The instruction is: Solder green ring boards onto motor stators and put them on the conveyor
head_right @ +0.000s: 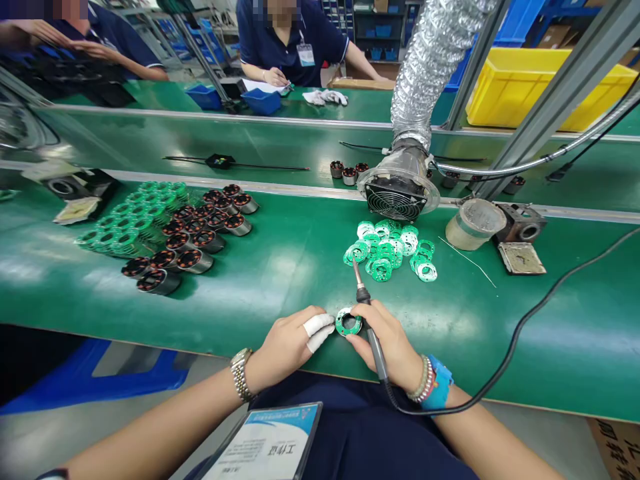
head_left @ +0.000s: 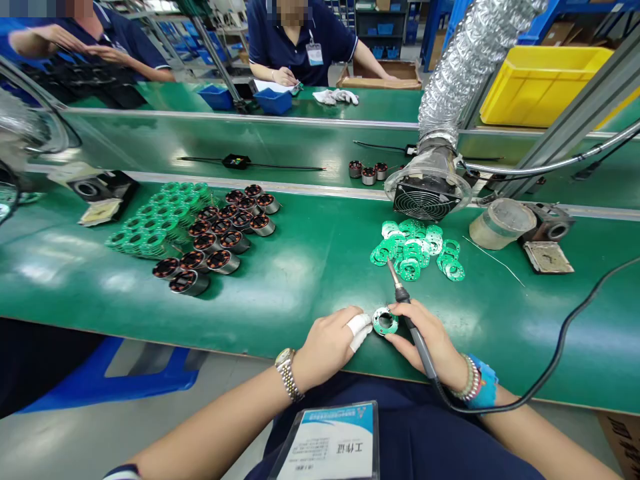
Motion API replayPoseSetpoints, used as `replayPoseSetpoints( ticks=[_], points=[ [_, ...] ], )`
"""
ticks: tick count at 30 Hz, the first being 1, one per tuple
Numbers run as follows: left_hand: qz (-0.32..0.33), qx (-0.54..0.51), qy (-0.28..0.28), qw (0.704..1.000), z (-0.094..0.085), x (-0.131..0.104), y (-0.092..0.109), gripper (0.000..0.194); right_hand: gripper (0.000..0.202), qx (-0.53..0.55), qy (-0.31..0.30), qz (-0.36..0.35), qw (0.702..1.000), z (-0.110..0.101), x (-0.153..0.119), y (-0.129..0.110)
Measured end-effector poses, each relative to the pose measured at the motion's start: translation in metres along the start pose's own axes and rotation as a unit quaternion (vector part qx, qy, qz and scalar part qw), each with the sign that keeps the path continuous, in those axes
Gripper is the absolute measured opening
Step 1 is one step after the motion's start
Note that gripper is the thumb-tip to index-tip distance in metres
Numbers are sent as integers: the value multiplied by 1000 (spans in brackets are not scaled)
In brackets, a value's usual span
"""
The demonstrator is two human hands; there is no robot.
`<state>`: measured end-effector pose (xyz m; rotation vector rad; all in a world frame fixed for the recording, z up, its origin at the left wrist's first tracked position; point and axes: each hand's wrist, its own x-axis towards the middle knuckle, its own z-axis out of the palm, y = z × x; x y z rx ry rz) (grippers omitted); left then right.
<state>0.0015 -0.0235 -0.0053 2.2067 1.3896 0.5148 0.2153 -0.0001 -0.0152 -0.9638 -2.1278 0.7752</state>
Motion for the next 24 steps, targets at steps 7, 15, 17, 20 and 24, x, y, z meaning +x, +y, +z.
replayPoseSetpoints(
  ticks=[7, 15, 17, 20, 24],
  points=[
    [-145, -178, -66, 971, 1, 18, 13, 23, 34, -6, 5, -12, 1000, 0, 0, 0],
    [-206, -366, -97, 903, -8, 11, 4, 22, 33, -8, 2, -4, 1000, 1, -1, 0],
    [-128, -268, -46, 954, -9, 8, -1, 19, 33, -7, 3, -2, 1000, 1, -1, -1],
    [-15, -153, 17, 988, -7, 8, -7, 15, 32, -5, -1, -4, 1000, 0, -1, -2],
    [71, -84, 64, 992, -2, 12, -7, 13, 32, -1, 0, -7, 1000, 0, -1, -2]
  ],
)
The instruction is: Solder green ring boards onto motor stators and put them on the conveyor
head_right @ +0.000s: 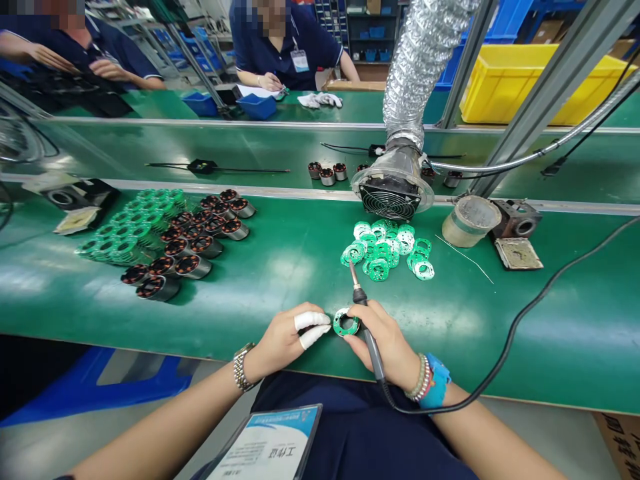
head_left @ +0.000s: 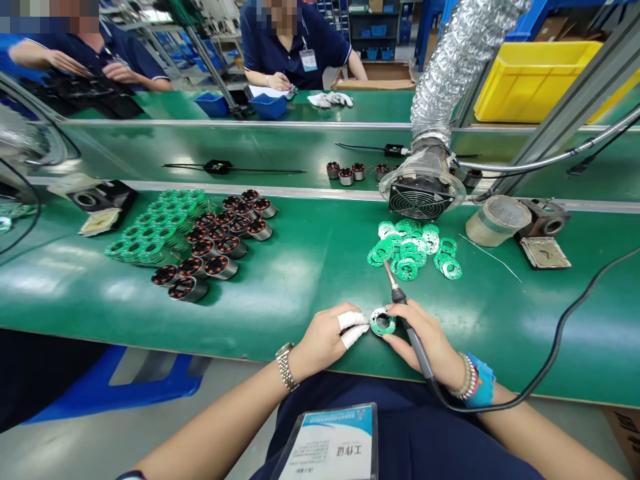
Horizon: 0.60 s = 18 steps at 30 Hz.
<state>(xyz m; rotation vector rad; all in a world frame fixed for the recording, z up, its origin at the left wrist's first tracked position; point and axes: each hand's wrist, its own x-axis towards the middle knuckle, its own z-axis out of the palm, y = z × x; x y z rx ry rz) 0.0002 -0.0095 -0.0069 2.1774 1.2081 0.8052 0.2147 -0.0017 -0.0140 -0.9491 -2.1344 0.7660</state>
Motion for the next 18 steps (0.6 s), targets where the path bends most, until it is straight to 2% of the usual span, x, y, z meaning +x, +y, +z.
replayPoseSetpoints(
  ticks=[2, 7, 10, 14, 16, 18],
  points=[
    [13, 23, 19, 999, 5, 3, 3, 9, 33, 3, 2, -1, 1000, 1, 0, 0],
    [-46, 106, 89, 989, 24, 3, 17, 12, 35, 11, -3, 3, 1000, 1, -1, 0],
    [9, 166, 109, 980, 30, -8, 19, 7, 35, 13, -6, 4, 1000, 1, -1, 0],
    [122, 221, 54, 966, 22, -24, 17, 22, 35, 5, -1, 1, 1000, 1, 0, 1],
    [134, 230, 12, 964, 14, -25, 18, 26, 34, -1, -2, 1, 1000, 2, -1, 1],
    [99, 181, -21, 978, 5, -20, 17, 25, 34, -1, 0, 0, 1000, 2, -2, 1]
  ],
)
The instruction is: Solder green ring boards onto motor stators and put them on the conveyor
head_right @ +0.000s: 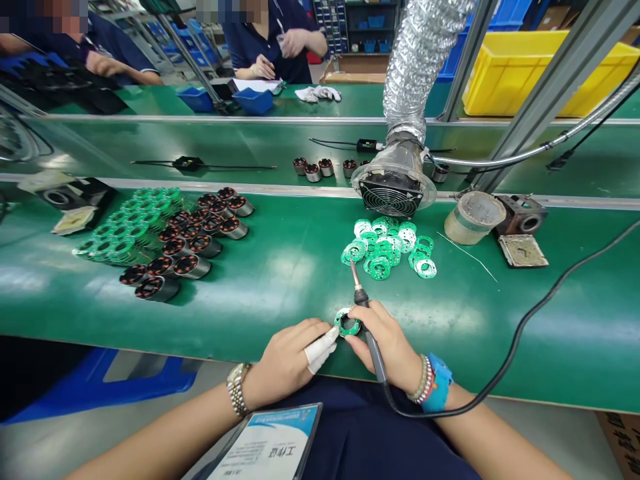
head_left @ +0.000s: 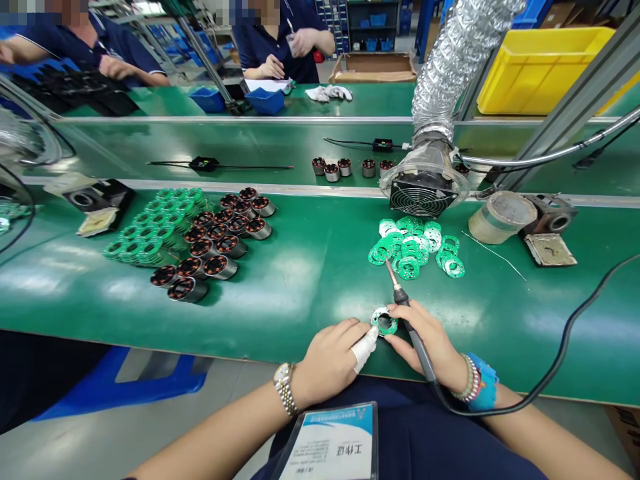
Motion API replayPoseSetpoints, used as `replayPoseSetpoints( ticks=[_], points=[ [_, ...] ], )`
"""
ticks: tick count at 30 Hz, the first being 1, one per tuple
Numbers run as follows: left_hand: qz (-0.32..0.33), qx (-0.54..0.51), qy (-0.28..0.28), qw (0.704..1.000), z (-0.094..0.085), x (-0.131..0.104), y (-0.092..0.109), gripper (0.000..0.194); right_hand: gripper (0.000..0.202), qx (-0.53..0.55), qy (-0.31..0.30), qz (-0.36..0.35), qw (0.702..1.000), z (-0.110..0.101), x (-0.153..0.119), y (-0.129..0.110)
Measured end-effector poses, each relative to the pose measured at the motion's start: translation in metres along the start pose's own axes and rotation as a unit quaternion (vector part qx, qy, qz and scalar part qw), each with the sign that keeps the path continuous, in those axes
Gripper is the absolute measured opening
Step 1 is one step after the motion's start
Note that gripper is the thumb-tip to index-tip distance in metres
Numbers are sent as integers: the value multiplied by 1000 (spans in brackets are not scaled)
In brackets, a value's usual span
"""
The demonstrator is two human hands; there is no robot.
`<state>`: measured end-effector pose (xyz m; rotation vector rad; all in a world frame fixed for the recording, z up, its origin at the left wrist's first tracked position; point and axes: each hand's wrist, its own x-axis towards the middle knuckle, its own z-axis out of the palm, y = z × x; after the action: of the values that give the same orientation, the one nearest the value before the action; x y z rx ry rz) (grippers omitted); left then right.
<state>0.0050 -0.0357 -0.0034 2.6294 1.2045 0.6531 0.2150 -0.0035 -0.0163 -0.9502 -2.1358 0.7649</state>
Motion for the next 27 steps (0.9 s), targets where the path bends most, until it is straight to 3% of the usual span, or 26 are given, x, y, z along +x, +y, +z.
replayPoseSetpoints(
  ticks=[3, 6, 10, 13, 18, 22, 27],
  points=[
    [-138, -130, 11, 982, -8, 14, -18, 22, 38, 5, 18, 0, 1000, 0, -2, -2],
    [-243, -130, 21, 961, -11, 33, -56, 27, 42, -10, 60, -6, 998, -3, 0, -3],
    [-275, 0, -4, 961, -19, 71, -129, 42, 42, -54, 158, -18, 986, -18, 15, 1],
    [-307, 37, 15, 951, -31, 111, -189, 53, 44, -67, 233, -16, 970, -36, 27, 11],
    [-378, 83, 26, 922, -61, 183, -280, 41, 41, -81, 289, 26, 953, -51, 32, 36],
    [-401, 111, -6, 909, -77, 222, -333, 31, 33, -84, 302, 83, 946, -51, 29, 56],
    [-422, 129, -70, 894, -78, 245, -377, 31, 34, -72, 309, 66, 946, -53, 25, 77]
  ],
)
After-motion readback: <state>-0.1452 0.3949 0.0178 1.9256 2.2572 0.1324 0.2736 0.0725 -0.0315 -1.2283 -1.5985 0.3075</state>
